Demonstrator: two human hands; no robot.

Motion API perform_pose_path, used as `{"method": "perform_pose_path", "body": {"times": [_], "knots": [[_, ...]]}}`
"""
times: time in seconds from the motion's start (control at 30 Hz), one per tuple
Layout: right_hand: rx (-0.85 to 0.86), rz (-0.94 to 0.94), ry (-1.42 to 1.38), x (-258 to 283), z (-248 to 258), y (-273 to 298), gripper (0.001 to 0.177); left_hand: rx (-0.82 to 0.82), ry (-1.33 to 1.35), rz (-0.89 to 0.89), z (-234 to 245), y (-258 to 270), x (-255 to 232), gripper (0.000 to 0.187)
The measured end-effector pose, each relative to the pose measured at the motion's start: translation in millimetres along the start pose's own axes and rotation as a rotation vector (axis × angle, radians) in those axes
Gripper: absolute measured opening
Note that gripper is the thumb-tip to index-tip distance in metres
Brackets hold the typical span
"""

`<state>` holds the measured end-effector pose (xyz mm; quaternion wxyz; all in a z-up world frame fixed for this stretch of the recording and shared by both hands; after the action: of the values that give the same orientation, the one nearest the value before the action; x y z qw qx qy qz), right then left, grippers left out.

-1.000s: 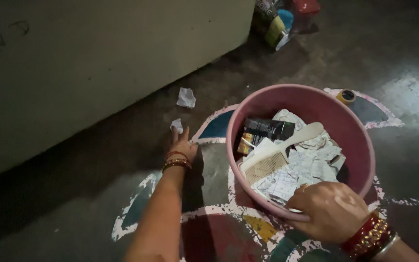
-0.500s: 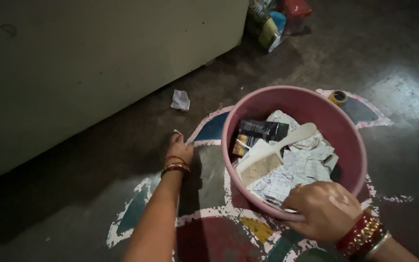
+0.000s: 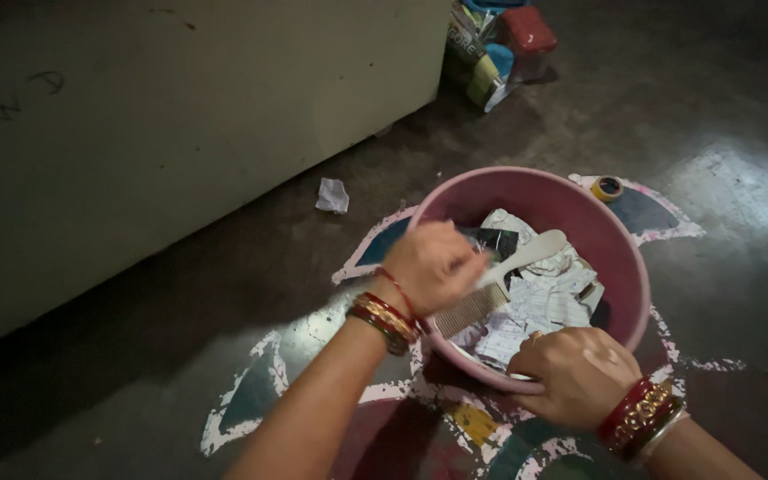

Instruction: The person collects scattered paper scraps and small debris from a floor with a colorful rangoli design, placing them into a pink bucket. The person also picks up a white comb and a small black box, adding them to the bucket.

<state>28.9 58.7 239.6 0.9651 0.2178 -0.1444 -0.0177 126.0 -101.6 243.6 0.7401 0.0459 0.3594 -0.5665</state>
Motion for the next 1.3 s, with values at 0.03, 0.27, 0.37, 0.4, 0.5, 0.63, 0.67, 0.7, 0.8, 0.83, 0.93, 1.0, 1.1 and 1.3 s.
{"method": "perform_pose_path", "body": {"times": [0.03,0.27,0.37,0.4,0.5,0.63,0.67,0.7,0.8,0.83,0.93,1.0,1.1,1.3], "knots": [[-0.006,0.008,-0.003,-0.1,-0.1,0.2,0.019,0.044,-0.064,-0.019,-1.6,0.1,-6.7,0.034],[0.072,-0.07,0.013,-2.8,-3.7,-1.1,0.019,-0.332,-0.016,-0.032,1.8,13.2,29.6,0.016],[0.168,-0.152,0.06,-4.1,-6.2,-3.6,0.022,-0.493,0.028,0.234,2.5,30.2,100.9,0.018],[0.136,-0.129,0.052,-2.8,-4.2,-2.7,0.024,-0.488,-0.014,0.293,0.6,35.6,126.8,0.022],[0.085,-0.091,0.017,-3.4,-2.2,-2.7,0.022,-0.315,-0.009,0.632,-28.8,60.1,206.9,0.045],[0.109,-0.087,-0.01,-11.4,-10.7,-6.5,0.015,-0.085,0.051,0.89,-74.6,86.0,281.1,0.078],[0.114,-0.071,-0.031,-13.5,-13.3,-7.2,0.014,-0.083,0.047,0.873,-79.9,86.9,290.9,0.08],[0.117,-0.054,-0.051,-15.1,-16.0,-8.0,0.013,-0.082,0.043,0.856,-83.8,86.4,297.9,0.082],[0.035,0.02,-0.033,-17.3,-18.5,-8.3,0.014,0.017,-0.073,0.917,-89.0,79.9,309.3,0.081],[-0.007,0.047,-0.014,-18.7,-17.8,-7.4,0.014,0.067,-0.129,0.953,-89.3,75.4,310.3,0.079],[0.097,0.002,-0.058,-26.4,-27.3,-9.9,0.016,0.094,-0.223,0.955,-79.2,61.6,305.8,0.081],[0.113,0.014,-0.027,-29.6,-30.7,-12.4,0.018,0.189,-0.225,1.025,-74.7,59.5,303.6,0.081],[0.136,0.067,-0.024,-33.6,-36.1,-15.8,0.02,0.34,-0.338,1.085,-71.5,58.6,297.8,0.086],[0.106,0.079,-0.036,-35.2,-37.9,-15.2,0.02,0.39,-0.427,1.062,-67.5,54.9,290.5,0.098]]}}
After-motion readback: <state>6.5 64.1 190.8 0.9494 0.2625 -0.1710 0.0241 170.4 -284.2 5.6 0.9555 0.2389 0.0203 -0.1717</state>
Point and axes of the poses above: each hand's wrist, its own y-axis away from the middle knuckle, its own z-axis out of the back of the hand, x = y × z, the point moved 5 cm from there along -y, towards the middle knuckle, and after that the axes turned 9 degrees about x, right-handed, at the moved point
